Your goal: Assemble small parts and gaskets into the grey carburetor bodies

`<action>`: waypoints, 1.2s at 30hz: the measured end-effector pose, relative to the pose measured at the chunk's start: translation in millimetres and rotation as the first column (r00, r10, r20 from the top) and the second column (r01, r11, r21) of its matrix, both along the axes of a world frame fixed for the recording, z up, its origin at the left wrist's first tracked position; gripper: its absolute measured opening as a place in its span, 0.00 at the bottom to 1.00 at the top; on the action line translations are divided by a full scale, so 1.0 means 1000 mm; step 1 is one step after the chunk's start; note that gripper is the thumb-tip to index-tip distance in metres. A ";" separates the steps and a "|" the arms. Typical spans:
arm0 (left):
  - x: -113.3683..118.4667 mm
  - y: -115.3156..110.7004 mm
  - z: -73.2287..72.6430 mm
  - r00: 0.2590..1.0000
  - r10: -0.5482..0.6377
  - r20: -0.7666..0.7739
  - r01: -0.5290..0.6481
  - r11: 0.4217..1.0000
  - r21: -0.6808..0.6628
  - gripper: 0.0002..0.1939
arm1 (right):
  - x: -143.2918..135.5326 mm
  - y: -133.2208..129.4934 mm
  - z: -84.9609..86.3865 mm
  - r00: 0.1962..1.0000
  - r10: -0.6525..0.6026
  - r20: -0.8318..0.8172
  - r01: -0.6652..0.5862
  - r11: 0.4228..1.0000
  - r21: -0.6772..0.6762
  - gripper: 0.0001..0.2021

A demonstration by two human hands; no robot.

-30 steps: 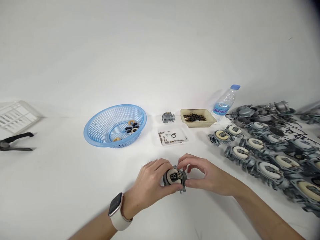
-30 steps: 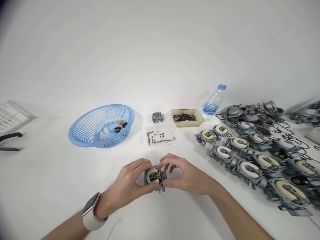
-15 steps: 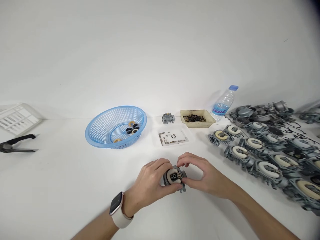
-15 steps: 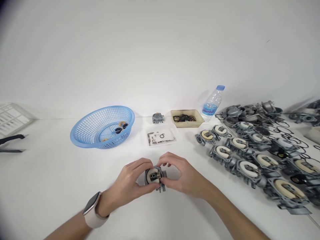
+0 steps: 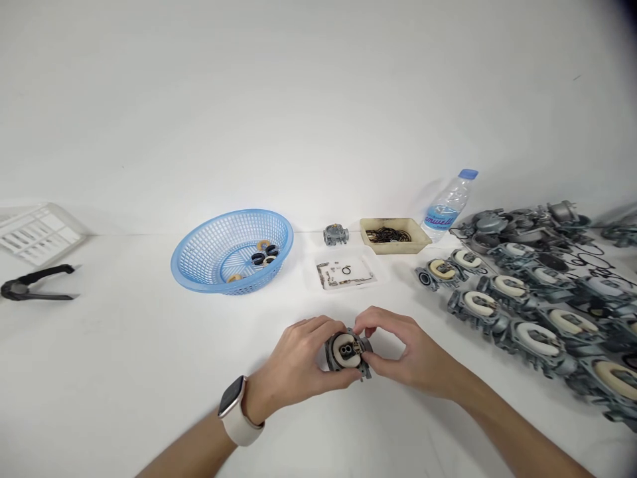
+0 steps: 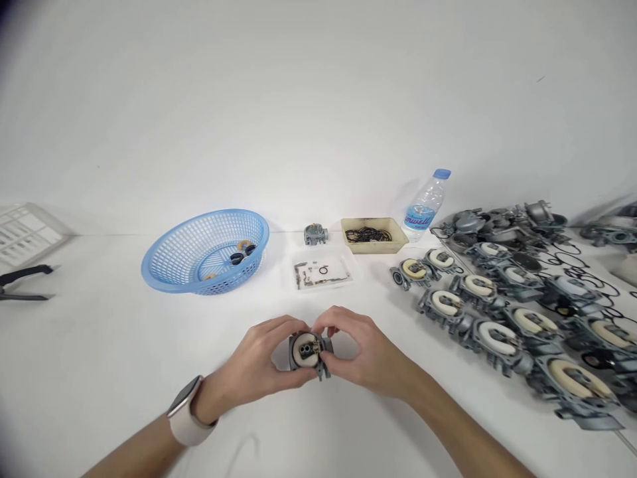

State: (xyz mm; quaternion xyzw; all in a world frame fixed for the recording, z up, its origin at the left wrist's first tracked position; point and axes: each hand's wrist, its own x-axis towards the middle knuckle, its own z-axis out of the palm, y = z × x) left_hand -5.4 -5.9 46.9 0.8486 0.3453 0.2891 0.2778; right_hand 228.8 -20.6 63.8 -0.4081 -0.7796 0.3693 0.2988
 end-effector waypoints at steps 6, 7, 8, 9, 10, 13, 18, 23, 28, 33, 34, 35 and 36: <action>-0.002 0.000 0.002 0.999 -0.033 0.027 0.034 0.998 -0.056 0.18 | -0.001 0.000 -0.002 1.000 0.003 -0.022 -0.003 1.000 0.013 0.16; -0.002 0.000 0.003 0.999 -0.041 0.034 0.043 0.997 -0.062 0.18 | -0.001 0.000 -0.003 1.000 0.000 -0.029 0.001 1.000 0.020 0.16; -0.002 0.000 0.003 0.998 -0.047 0.039 0.049 0.997 -0.064 0.18 | -0.002 -0.001 -0.004 0.999 -0.004 -0.035 0.005 1.000 0.026 0.16; -0.002 0.000 0.003 0.998 -0.051 0.040 0.054 0.997 -0.063 0.18 | -0.003 -0.001 -0.005 0.999 -0.007 -0.038 0.008 0.999 0.032 0.16; -0.002 -0.001 0.003 0.998 -0.053 0.041 0.056 0.997 -0.058 0.18 | -0.003 -0.002 -0.006 0.999 -0.008 -0.039 0.009 0.999 0.040 0.16; 0.000 -0.001 0.003 0.998 -0.060 0.038 0.061 0.997 -0.039 0.20 | -0.004 -0.003 -0.009 1.000 -0.003 -0.029 0.005 0.997 0.071 0.17; 0.000 -0.003 0.002 0.997 -0.054 0.054 0.057 0.998 -0.039 0.18 | -0.003 -0.003 -0.010 1.000 0.005 -0.014 -0.003 0.995 0.098 0.17; -0.001 -0.004 0.002 0.996 -0.054 0.073 0.058 0.997 -0.051 0.18 | -0.003 -0.003 -0.007 0.999 0.045 -0.028 -0.042 0.995 0.092 0.19; 0.000 -0.001 0.003 1.000 -0.025 0.012 0.026 0.998 -0.062 0.26 | -0.003 -0.003 -0.005 0.999 0.042 -0.026 -0.040 0.996 0.082 0.19; 0.000 0.001 0.004 1.000 -0.012 -0.021 0.009 0.994 -0.107 0.23 | -0.003 -0.003 -0.006 0.998 0.050 -0.034 -0.047 0.996 0.074 0.22; 0.000 0.001 0.005 1.000 -0.020 -0.013 0.018 0.992 -0.122 0.22 | -0.003 -0.003 -0.006 0.998 0.057 -0.036 -0.054 0.996 0.070 0.22; 0.000 0.001 0.005 1.000 -0.030 -0.004 0.029 0.990 -0.138 0.22 | -0.003 -0.003 -0.006 0.998 0.053 -0.038 -0.050 0.996 0.073 0.22; 0.000 0.002 0.006 0.999 -0.039 0.006 0.040 0.987 -0.154 0.21 | -0.002 -0.003 -0.006 0.998 0.041 -0.038 -0.038 0.996 0.081 0.21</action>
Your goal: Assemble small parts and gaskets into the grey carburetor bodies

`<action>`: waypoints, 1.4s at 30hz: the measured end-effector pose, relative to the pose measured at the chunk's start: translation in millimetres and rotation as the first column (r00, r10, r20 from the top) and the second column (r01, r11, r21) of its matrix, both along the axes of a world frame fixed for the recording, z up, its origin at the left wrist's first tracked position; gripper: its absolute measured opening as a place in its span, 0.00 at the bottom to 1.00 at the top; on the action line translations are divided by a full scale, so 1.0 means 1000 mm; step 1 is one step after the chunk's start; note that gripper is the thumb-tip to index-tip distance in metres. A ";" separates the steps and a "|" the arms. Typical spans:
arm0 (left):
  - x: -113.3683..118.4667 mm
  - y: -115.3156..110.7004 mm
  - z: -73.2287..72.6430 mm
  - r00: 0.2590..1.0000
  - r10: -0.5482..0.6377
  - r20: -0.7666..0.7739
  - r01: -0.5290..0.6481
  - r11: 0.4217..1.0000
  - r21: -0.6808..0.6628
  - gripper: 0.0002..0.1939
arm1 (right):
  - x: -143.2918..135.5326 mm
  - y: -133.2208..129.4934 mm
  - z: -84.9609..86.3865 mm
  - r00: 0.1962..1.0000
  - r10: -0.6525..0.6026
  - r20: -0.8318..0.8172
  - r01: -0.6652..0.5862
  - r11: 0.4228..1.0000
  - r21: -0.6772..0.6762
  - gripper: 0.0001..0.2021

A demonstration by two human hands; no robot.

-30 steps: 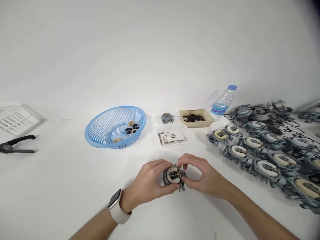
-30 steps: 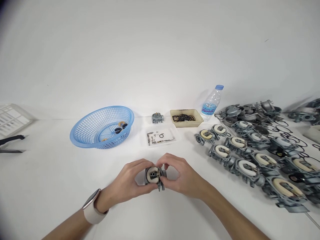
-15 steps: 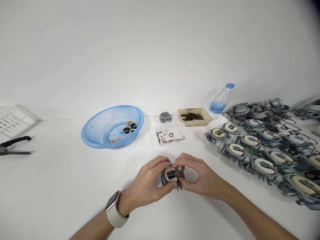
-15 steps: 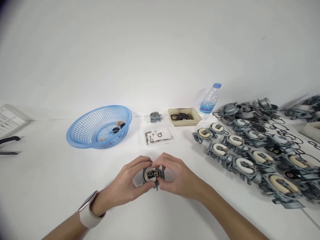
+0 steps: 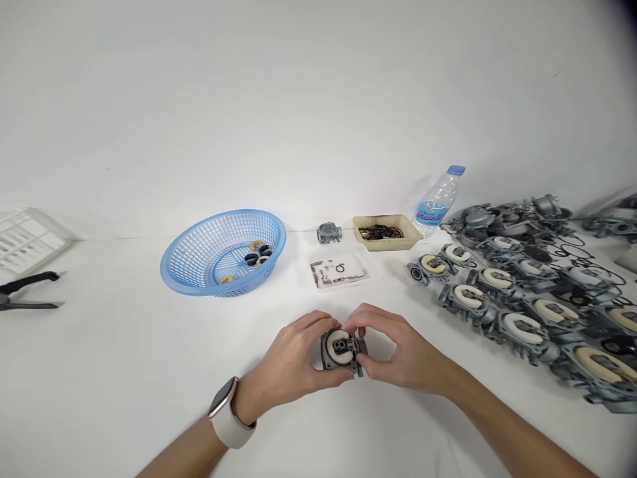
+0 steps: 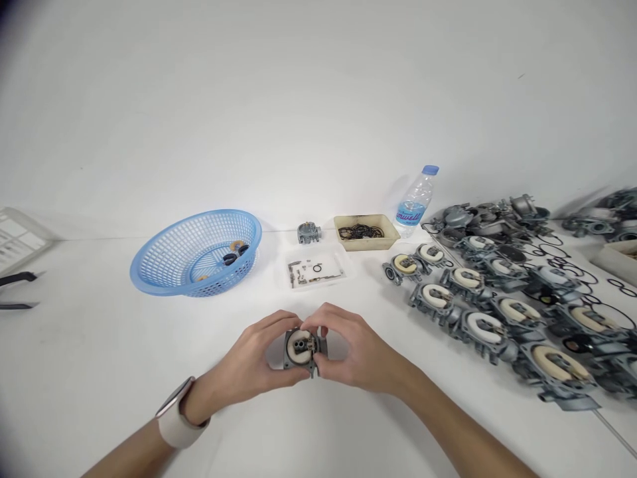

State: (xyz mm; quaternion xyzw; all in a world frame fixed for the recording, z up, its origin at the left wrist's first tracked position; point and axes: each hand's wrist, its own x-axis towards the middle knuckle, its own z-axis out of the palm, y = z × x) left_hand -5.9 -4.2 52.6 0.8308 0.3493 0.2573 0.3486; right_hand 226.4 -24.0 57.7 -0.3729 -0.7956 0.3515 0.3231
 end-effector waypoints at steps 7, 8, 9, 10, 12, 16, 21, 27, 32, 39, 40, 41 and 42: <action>0.000 0.003 0.002 1.000 -0.027 0.011 0.028 0.996 -0.085 0.22 | -0.001 0.000 0.001 1.000 0.001 0.011 -0.001 1.000 0.025 0.23; 0.000 0.003 0.002 1.000 -0.027 0.013 0.028 0.996 -0.089 0.22 | -0.001 0.000 0.001 1.000 -0.014 0.010 0.014 1.000 0.022 0.22; 0.000 0.003 0.002 1.000 -0.027 0.015 0.028 0.996 -0.090 0.22 | -0.001 0.000 0.001 1.000 -0.024 0.009 0.024 1.000 0.017 0.22; 0.000 0.003 0.002 1.000 -0.024 0.017 0.026 0.996 -0.089 0.22 | -0.001 0.000 0.001 1.000 -0.021 0.008 0.021 1.000 0.012 0.23; 0.001 0.003 0.002 1.000 -0.018 0.016 0.019 0.996 -0.088 0.22 | 0.000 0.000 0.001 1.000 0.010 0.006 -0.010 1.000 0.001 0.23; 0.001 0.002 0.000 1.000 -0.016 0.016 0.018 0.995 -0.094 0.22 | 0.000 -0.001 0.000 1.000 -0.020 0.007 0.020 1.000 -0.008 0.23; 0.001 0.002 -0.001 0.999 -0.025 0.028 0.028 0.996 -0.088 0.23 | 0.000 -0.002 0.001 0.999 0.029 0.015 -0.029 0.999 -0.045 0.24; 0.000 0.003 0.000 1.000 -0.029 0.009 0.029 0.998 -0.061 0.22 | -0.001 -0.001 0.000 1.000 0.014 0.028 -0.012 0.998 -0.057 0.24; 0.000 0.002 0.001 0.999 -0.027 -0.025 0.027 1.000 -0.011 0.26 | -0.002 0.000 -0.004 0.999 -0.033 0.008 0.033 0.999 -0.015 0.24; -0.001 0.003 -0.003 0.995 -0.047 -0.084 0.056 0.992 0.109 0.25 | -0.003 0.000 0.002 1.000 0.026 0.015 -0.026 0.999 -0.037 0.24; -0.001 0.003 -0.005 0.993 -0.042 -0.106 0.058 0.987 0.152 0.27 | -0.003 0.000 0.002 1.000 0.024 0.018 -0.023 0.999 -0.023 0.24; -0.001 0.004 -0.007 0.991 -0.035 -0.130 0.060 0.979 0.193 0.28 | -0.002 0.000 0.002 0.999 0.021 0.025 -0.021 1.000 -0.008 0.24; -0.001 0.004 -0.009 0.988 -0.028 -0.152 0.062 0.972 0.227 0.30 | -0.002 0.001 0.000 0.999 0.021 0.035 -0.021 1.000 0.004 0.24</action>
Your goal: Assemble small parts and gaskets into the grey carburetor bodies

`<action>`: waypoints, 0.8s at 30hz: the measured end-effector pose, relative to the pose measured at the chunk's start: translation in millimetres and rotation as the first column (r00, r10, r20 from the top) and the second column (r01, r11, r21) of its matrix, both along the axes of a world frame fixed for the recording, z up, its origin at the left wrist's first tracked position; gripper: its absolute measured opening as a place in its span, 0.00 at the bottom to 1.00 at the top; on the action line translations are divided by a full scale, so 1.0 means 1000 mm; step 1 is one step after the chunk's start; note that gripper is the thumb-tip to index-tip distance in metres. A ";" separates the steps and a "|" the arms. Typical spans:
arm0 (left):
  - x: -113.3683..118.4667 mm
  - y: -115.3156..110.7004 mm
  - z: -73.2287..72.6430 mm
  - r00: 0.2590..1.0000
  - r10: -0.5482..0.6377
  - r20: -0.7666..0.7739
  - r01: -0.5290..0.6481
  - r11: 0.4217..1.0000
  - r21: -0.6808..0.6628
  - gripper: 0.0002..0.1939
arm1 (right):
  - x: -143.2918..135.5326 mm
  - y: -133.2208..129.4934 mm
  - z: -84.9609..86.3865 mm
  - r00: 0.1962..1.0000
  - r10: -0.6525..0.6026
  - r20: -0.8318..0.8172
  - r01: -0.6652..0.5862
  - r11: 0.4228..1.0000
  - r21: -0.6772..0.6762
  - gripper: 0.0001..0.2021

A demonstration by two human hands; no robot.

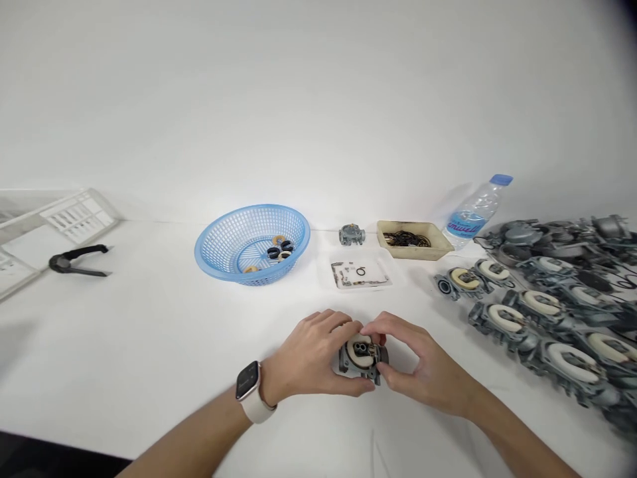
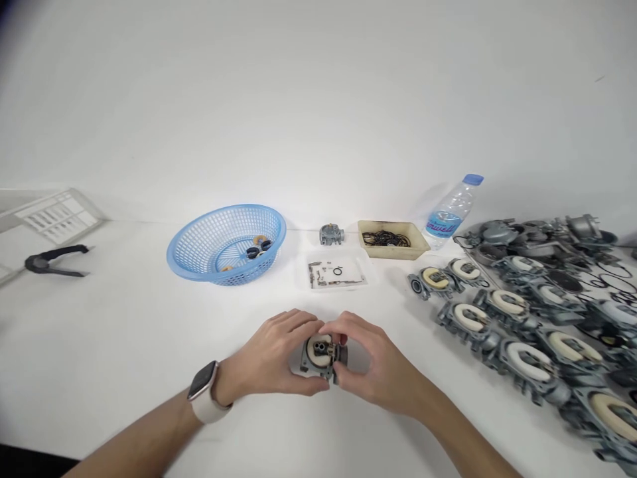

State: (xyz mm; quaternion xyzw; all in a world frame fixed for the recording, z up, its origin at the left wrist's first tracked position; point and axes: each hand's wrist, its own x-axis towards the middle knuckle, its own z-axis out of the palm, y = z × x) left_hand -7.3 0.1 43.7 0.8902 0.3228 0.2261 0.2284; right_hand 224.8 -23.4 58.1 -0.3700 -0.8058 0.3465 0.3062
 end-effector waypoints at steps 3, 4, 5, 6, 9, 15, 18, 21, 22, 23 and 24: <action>-0.001 0.001 -0.003 0.999 -0.006 -0.035 0.008 0.999 0.049 0.30 | 0.002 0.001 -0.005 0.999 0.017 0.040 -0.018 1.000 0.013 0.23; -0.001 0.001 -0.003 0.999 -0.008 -0.035 0.010 0.998 0.056 0.29 | 0.002 0.001 -0.006 0.999 0.017 0.049 -0.018 1.000 0.021 0.23; -0.002 0.001 -0.003 0.999 -0.008 -0.033 0.010 0.998 0.059 0.29 | 0.002 0.002 -0.007 0.998 0.004 0.057 -0.006 0.999 0.035 0.23; -0.002 0.000 -0.003 0.999 -0.008 -0.031 0.010 0.998 0.061 0.30 | 0.001 0.002 -0.008 0.998 -0.022 0.065 0.019 0.998 0.057 0.23; -0.002 -0.001 -0.001 1.000 -0.001 -0.024 0.002 0.998 0.061 0.32 | 0.000 0.002 -0.008 0.989 -0.122 0.087 0.110 0.984 0.137 0.24; -0.002 -0.001 -0.001 1.000 -0.010 -0.021 0.011 0.999 0.053 0.32 | 0.000 0.002 -0.008 0.987 -0.121 0.104 0.108 0.987 0.121 0.23; -0.002 -0.001 0.000 1.000 -0.010 -0.021 0.010 0.999 0.039 0.30 | 0.002 0.001 -0.010 0.989 -0.088 0.119 0.076 0.992 0.099 0.27; -0.002 -0.001 0.000 1.000 -0.004 -0.020 0.004 1.000 0.025 0.30 | 0.003 0.001 -0.012 0.989 -0.086 0.119 0.073 0.992 0.107 0.28; -0.002 -0.001 0.000 1.000 0.001 -0.019 0.000 1.000 0.023 0.30 | 0.003 0.002 -0.013 0.988 -0.104 0.114 0.090 0.989 0.118 0.28; -0.002 -0.001 -0.001 1.000 0.004 -0.018 -0.004 1.000 0.021 0.30 | 0.003 0.002 -0.014 0.986 -0.126 0.107 0.112 0.985 0.129 0.27; -0.002 -0.002 -0.001 1.000 0.005 -0.016 -0.005 1.000 0.019 0.30 | 0.003 0.001 -0.014 0.984 -0.144 0.100 0.131 0.982 0.134 0.26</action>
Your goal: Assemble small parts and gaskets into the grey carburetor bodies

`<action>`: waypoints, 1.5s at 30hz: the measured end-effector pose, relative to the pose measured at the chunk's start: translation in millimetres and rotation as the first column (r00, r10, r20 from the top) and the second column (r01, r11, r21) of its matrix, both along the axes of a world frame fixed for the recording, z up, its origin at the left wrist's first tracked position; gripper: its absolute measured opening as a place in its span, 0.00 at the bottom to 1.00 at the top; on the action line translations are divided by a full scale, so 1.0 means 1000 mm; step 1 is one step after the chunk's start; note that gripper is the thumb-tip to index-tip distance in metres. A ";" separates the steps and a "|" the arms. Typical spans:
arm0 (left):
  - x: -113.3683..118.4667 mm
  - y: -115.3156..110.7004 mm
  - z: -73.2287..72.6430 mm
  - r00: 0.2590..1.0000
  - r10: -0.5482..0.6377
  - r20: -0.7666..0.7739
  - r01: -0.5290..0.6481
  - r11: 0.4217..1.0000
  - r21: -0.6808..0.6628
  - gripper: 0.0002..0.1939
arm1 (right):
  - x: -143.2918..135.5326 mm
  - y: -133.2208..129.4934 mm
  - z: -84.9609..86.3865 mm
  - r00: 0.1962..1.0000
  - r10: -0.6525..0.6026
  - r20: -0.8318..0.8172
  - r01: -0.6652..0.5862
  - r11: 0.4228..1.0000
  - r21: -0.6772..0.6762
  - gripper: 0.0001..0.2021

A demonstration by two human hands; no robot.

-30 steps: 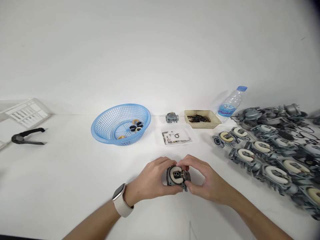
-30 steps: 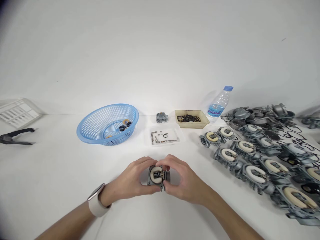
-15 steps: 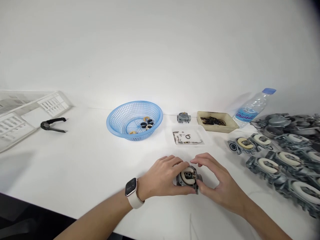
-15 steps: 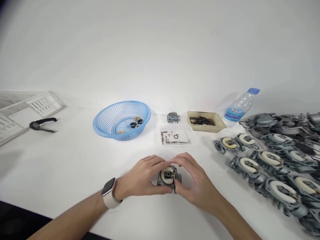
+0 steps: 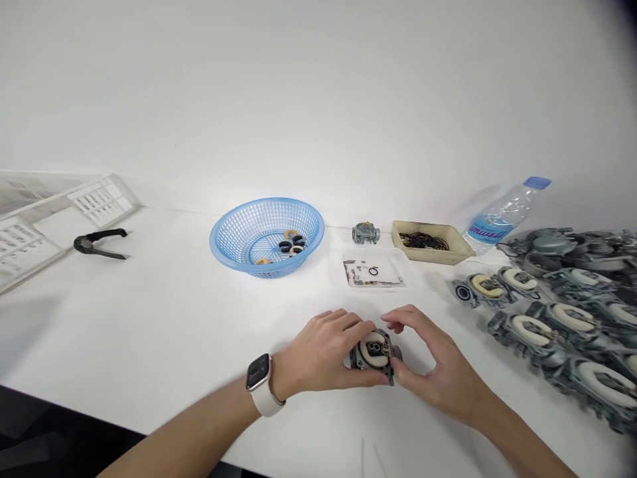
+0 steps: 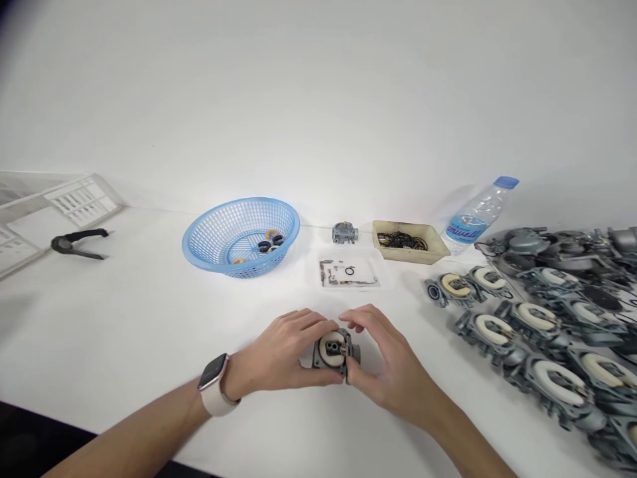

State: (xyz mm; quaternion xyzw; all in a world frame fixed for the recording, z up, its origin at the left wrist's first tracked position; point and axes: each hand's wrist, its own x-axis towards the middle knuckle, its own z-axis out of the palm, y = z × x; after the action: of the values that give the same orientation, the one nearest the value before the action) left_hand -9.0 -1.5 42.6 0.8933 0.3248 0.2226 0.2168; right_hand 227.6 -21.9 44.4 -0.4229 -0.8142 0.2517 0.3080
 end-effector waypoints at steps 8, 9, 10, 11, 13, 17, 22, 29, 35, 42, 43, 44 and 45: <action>0.002 -0.001 0.003 1.000 0.008 0.017 -0.007 0.999 -0.040 0.29 | -0.002 -0.004 0.011 0.993 0.083 -0.084 -0.094 0.986 -0.135 0.29; 0.002 -0.001 0.003 1.000 0.009 0.016 -0.008 0.999 -0.045 0.29 | -0.003 -0.004 0.012 0.992 0.084 -0.096 -0.096 0.987 -0.130 0.29; 0.002 -0.001 0.003 1.000 0.008 0.016 -0.007 0.999 -0.046 0.29 | -0.003 -0.004 0.013 0.991 0.086 -0.103 -0.099 0.987 -0.126 0.28; 0.002 -0.001 0.003 1.000 0.007 0.015 -0.006 0.999 -0.046 0.29 | -0.004 -0.004 0.014 0.991 0.085 -0.108 -0.098 0.988 -0.120 0.27; 0.002 -0.001 0.003 1.000 0.004 0.018 -0.003 0.999 -0.048 0.29 | -0.005 -0.004 0.013 0.993 0.054 -0.103 -0.063 0.994 -0.085 0.25; 0.003 -0.002 0.003 1.000 0.017 0.021 -0.015 0.998 -0.066 0.27 | -0.004 -0.004 0.010 0.998 -0.043 -0.042 0.044 0.999 0.023 0.25; 0.003 -0.002 0.005 1.000 0.015 0.023 -0.013 0.997 -0.076 0.27 | -0.001 -0.005 0.007 0.999 -0.032 -0.012 0.032 0.999 -0.023 0.26; 0.002 -0.001 0.003 1.000 0.004 0.021 -0.003 0.998 -0.062 0.28 | 0.002 -0.006 0.008 0.997 0.077 0.019 -0.074 0.988 -0.132 0.26; 0.001 0.001 0.000 1.000 -0.001 0.019 0.002 1.000 -0.022 0.29 | -0.002 -0.002 0.009 0.998 0.067 0.003 -0.066 0.997 -0.047 0.23; 0.000 0.000 0.000 1.000 -0.012 -0.016 0.013 0.999 0.046 0.28 | -0.003 -0.001 0.007 0.998 0.065 0.026 -0.066 0.997 0.044 0.20; 0.000 0.000 0.000 0.999 -0.012 -0.032 0.015 0.997 0.071 0.28 | -0.002 -0.001 0.006 0.997 0.067 0.033 -0.069 0.996 0.055 0.20; 0.000 0.000 0.000 0.999 -0.012 -0.050 0.017 0.995 0.096 0.28 | -0.002 -0.001 0.006 0.997 0.069 0.041 -0.071 0.996 0.060 0.19; 0.000 0.000 0.000 0.998 -0.014 -0.066 0.021 0.993 0.118 0.28 | -0.002 -0.001 0.006 0.996 0.070 0.048 -0.072 0.995 0.062 0.19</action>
State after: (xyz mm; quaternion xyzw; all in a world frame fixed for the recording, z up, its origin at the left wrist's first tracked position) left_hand -9.2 -1.3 42.3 0.9141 0.3101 0.2106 0.1548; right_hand 225.7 -22.9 50.5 -0.3893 -0.8432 0.2266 0.2935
